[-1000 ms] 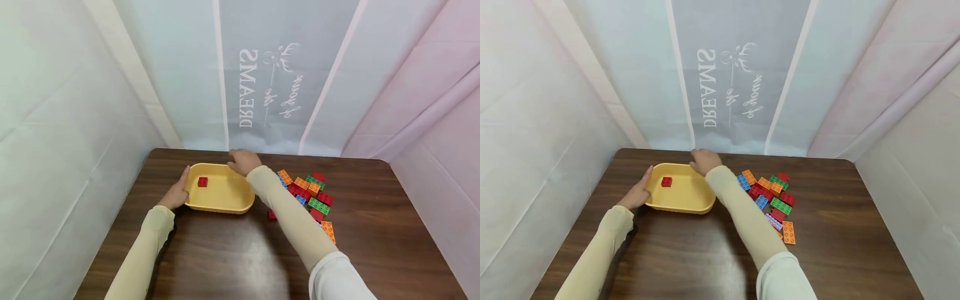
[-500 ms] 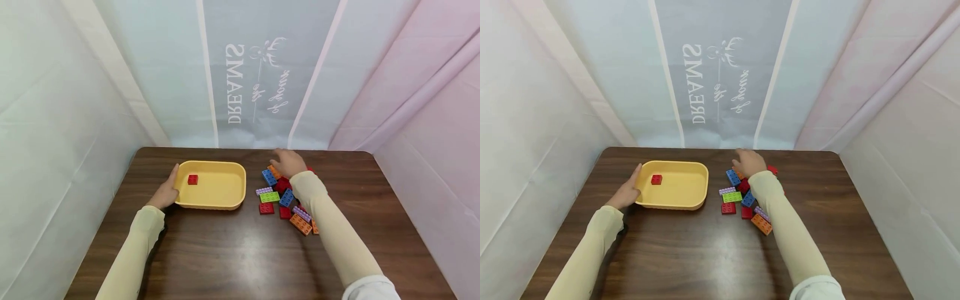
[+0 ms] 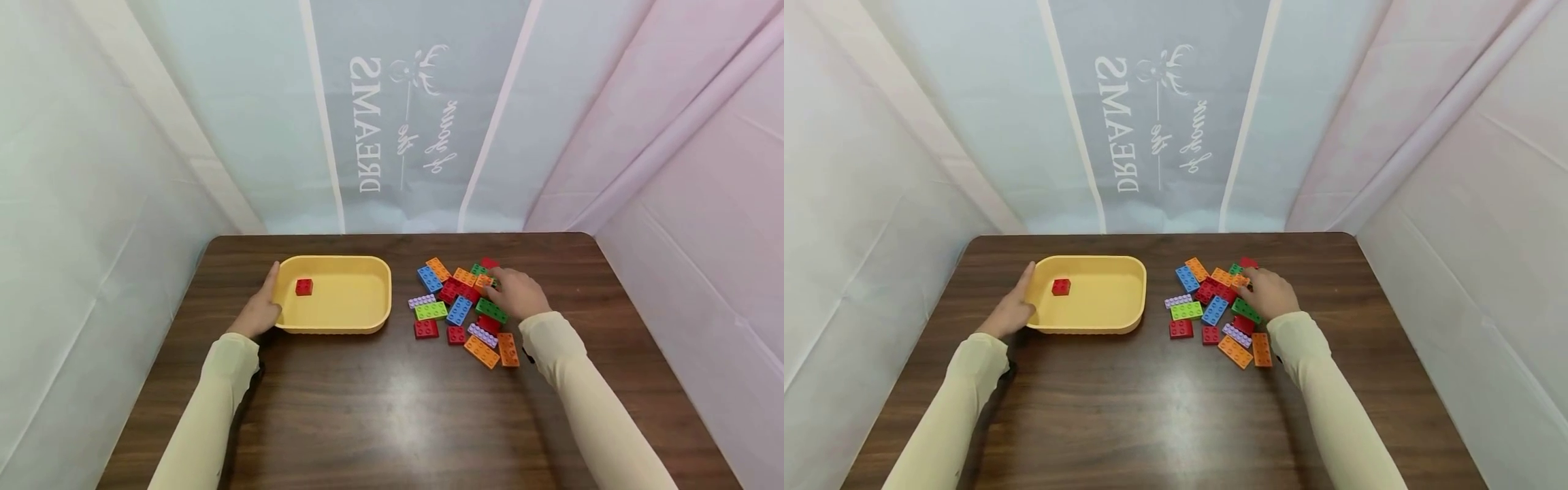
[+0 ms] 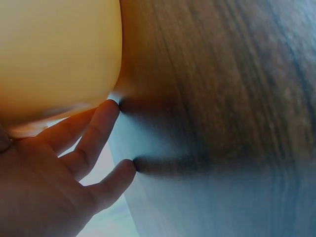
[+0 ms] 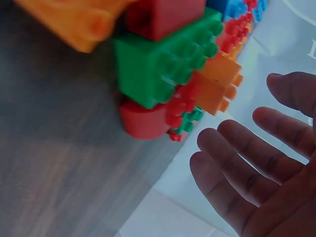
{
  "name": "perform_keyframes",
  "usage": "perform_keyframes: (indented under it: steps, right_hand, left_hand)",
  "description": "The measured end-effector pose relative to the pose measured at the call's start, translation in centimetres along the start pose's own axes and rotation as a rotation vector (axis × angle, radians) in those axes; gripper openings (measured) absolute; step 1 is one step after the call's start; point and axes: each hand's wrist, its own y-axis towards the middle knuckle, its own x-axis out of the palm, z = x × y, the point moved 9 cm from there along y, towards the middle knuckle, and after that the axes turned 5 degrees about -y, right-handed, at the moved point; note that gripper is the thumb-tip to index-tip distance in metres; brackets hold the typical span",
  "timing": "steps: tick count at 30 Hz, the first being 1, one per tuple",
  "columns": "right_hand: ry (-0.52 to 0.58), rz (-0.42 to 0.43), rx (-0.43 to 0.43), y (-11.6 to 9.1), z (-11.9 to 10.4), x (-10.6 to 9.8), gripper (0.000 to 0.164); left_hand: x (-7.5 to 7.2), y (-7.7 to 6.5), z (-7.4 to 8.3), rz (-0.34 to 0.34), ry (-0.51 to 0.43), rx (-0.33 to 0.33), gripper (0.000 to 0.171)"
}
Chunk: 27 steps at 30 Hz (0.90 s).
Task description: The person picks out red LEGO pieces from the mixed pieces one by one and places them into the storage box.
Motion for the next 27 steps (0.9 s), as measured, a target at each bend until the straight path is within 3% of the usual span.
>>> perform_keyframes:
  steps: [6,12,19,27]
  right_hand:
    - [-0.001,-0.011,-0.036,-1.8,-0.9,0.9,0.047]
    - [-0.07,0.049,-0.251,-4.3,-4.6,2.5,0.032]
    - [-0.199,0.17,-0.483,-6.8,-8.8,4.3,0.039]
    - [-0.302,0.195,-0.519,-7.5,-10.3,5.5,0.033]
  left_hand:
    - [0.0,0.1,0.1,0.003,-0.001,-0.002,0.095]
    - [0.0,0.1,0.0,0.0,-0.012,-0.001,0.094]
    - [-0.2,0.0,0.1,0.005,-0.004,-0.002,0.093]
    - [0.1,-0.2,0.1,0.011,-0.001,-0.001,0.094]
